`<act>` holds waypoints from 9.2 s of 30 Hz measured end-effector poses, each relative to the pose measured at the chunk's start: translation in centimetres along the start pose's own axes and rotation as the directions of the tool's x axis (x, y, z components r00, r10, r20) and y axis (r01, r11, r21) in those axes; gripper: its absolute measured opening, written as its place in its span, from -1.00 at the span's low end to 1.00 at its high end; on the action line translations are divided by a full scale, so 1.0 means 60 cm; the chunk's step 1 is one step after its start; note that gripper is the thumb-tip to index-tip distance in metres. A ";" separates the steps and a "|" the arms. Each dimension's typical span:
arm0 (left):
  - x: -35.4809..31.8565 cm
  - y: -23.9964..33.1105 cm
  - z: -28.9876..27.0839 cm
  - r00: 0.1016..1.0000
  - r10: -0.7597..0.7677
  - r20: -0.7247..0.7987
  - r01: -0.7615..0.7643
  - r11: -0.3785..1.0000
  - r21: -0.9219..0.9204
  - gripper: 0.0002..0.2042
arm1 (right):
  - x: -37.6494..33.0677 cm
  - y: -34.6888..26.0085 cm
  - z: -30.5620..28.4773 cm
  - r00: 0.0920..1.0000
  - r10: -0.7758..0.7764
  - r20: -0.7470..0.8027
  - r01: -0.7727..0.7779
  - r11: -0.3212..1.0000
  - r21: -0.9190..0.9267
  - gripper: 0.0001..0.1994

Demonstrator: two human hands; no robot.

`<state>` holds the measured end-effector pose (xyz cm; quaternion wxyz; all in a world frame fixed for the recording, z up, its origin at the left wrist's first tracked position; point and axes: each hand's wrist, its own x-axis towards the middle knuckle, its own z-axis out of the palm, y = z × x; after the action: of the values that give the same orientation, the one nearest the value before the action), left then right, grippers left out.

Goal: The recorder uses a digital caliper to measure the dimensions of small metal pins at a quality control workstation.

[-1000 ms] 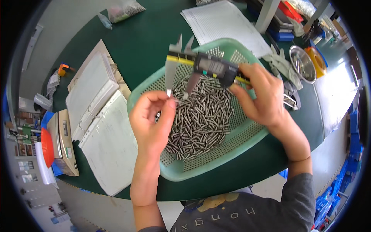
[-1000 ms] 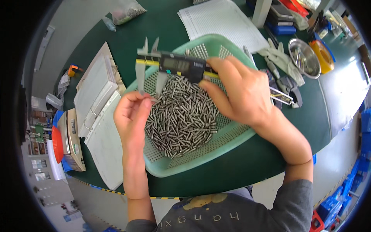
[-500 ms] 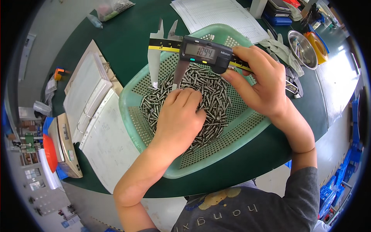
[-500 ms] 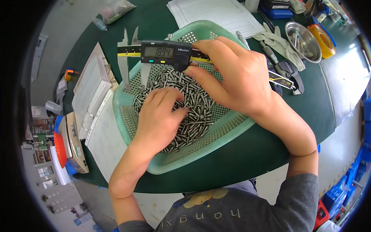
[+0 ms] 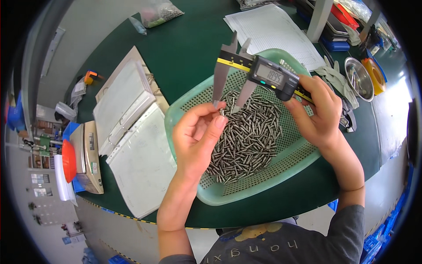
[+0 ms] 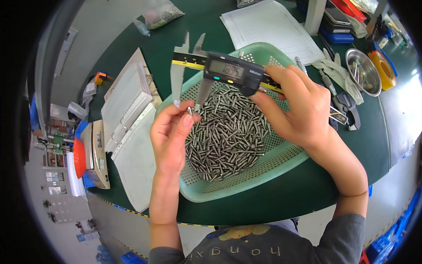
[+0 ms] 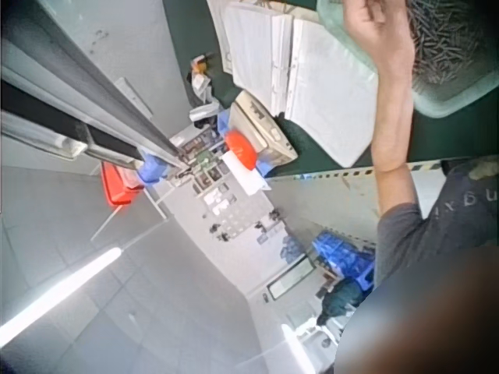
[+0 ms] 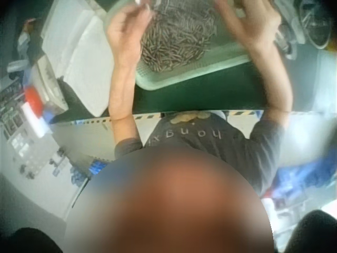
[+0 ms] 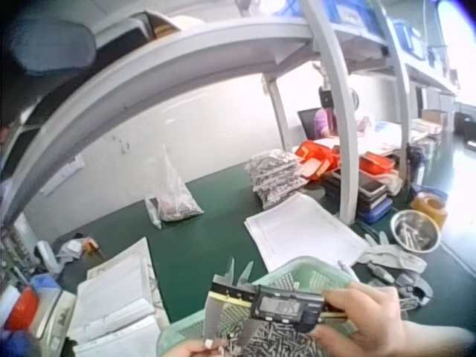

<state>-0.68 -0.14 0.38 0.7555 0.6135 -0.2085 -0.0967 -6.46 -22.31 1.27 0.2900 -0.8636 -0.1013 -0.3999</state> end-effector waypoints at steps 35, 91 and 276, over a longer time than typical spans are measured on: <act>-0.005 0.003 -0.005 0.999 0.050 -0.007 -0.050 0.982 -0.180 -0.82 | 0.003 -0.005 -0.003 0.995 -0.048 0.089 0.049 0.999 -0.005 -0.68; 0.002 -0.001 -0.008 0.999 -0.039 0.011 0.038 0.997 0.063 -0.80 | -0.002 0.003 0.004 1.000 -0.007 0.022 0.007 1.000 -0.001 -0.68; -0.007 0.001 -0.023 0.994 0.015 0.109 0.014 0.966 -0.257 -0.84 | -0.001 -0.008 0.000 0.994 0.011 0.104 -0.007 0.999 -0.047 -0.73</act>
<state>-0.44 1.26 0.12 0.8163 0.5038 -0.2356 -0.1563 -6.72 -21.92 1.42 0.2661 -0.8902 -0.1033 -0.3551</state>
